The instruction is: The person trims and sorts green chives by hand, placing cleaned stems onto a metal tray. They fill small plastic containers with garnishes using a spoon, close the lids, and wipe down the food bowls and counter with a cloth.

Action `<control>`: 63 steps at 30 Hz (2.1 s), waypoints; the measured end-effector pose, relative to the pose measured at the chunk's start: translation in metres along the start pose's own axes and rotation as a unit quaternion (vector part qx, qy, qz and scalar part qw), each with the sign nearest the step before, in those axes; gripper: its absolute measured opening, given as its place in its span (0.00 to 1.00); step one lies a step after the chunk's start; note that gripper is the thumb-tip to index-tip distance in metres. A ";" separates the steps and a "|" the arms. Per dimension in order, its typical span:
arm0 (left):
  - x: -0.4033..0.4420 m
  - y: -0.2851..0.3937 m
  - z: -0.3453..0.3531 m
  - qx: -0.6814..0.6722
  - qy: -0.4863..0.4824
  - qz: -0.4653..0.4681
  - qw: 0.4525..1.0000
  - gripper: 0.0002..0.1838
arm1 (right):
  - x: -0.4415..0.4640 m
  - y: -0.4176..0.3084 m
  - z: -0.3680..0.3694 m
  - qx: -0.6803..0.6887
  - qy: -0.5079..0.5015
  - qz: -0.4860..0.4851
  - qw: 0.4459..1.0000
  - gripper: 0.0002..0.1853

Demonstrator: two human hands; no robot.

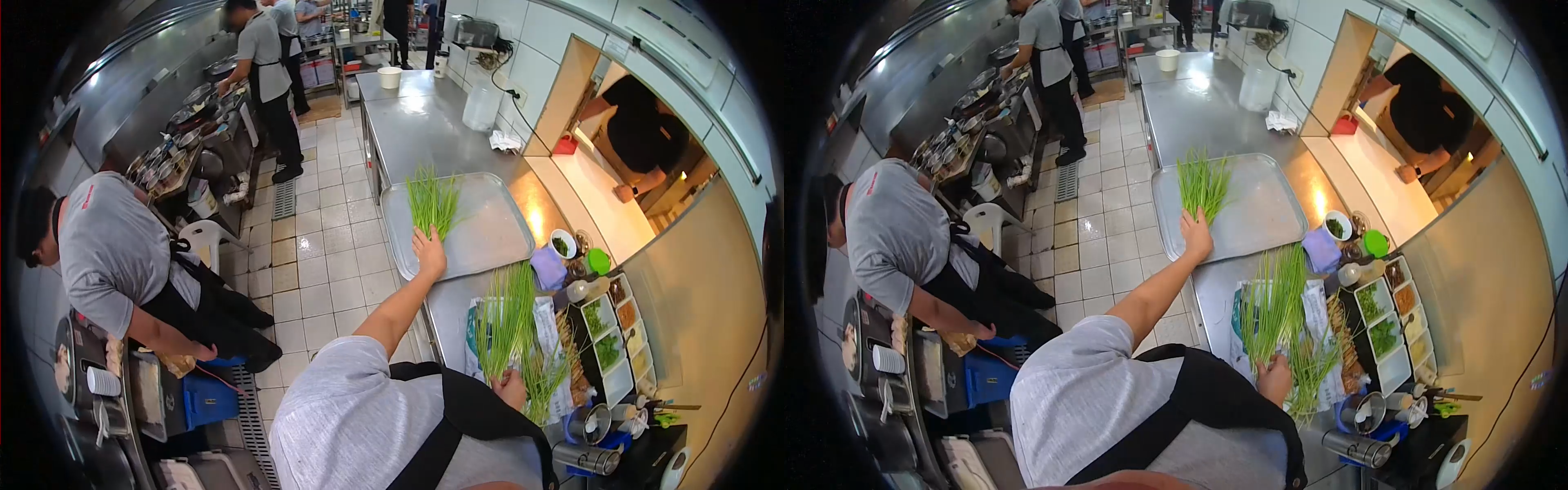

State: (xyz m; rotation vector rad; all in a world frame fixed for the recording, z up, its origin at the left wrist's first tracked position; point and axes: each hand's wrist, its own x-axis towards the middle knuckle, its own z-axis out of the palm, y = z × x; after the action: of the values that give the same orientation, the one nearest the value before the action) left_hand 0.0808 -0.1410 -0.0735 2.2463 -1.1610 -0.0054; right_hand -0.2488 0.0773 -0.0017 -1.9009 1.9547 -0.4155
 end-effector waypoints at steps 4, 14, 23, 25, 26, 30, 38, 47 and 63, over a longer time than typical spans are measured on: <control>0.006 -0.001 -0.013 -0.059 -0.004 -0.045 0.997 0.39 | 0.008 0.006 0.007 0.032 -0.015 0.021 0.999 0.17; -0.086 0.064 -0.078 -0.146 -0.051 0.078 0.985 0.41 | 0.013 0.011 0.012 -0.015 0.019 0.043 0.999 0.09; -0.175 0.086 -0.105 -0.299 -0.480 0.143 0.812 0.21 | 0.023 0.010 -0.034 0.230 -0.058 0.048 0.970 0.05; -0.175 0.086 -0.107 -0.297 -0.568 0.145 0.754 0.19 | 0.024 0.012 -0.042 0.379 -0.059 0.017 0.923 0.03; -0.179 0.089 -0.100 -0.304 -0.584 0.159 0.735 0.20 | 0.023 0.012 -0.046 0.452 -0.057 0.005 0.890 0.03; -0.192 0.105 -0.117 -0.561 -0.592 0.044 0.577 0.23 | 0.017 -0.017 -0.070 0.389 -0.086 -0.083 0.913 0.01; -0.175 0.128 -0.154 -0.657 -0.570 -0.051 0.491 0.20 | 0.017 -0.035 -0.062 0.501 -0.065 -0.005 0.863 0.10; -0.185 0.133 -0.158 -0.644 -0.590 -0.069 0.482 0.20 | 0.007 -0.026 -0.061 0.551 -0.075 0.028 0.831 0.07; -0.199 0.130 -0.136 -0.654 -0.550 -0.068 0.515 0.15 | 0.020 -0.031 -0.041 0.463 0.051 -0.028 0.885 0.07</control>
State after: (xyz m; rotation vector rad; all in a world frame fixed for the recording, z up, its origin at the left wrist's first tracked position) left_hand -0.1020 0.0194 0.0524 0.6547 -0.8156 -1.8971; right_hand -0.2404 0.0538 0.0472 -1.2964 1.3343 -1.2213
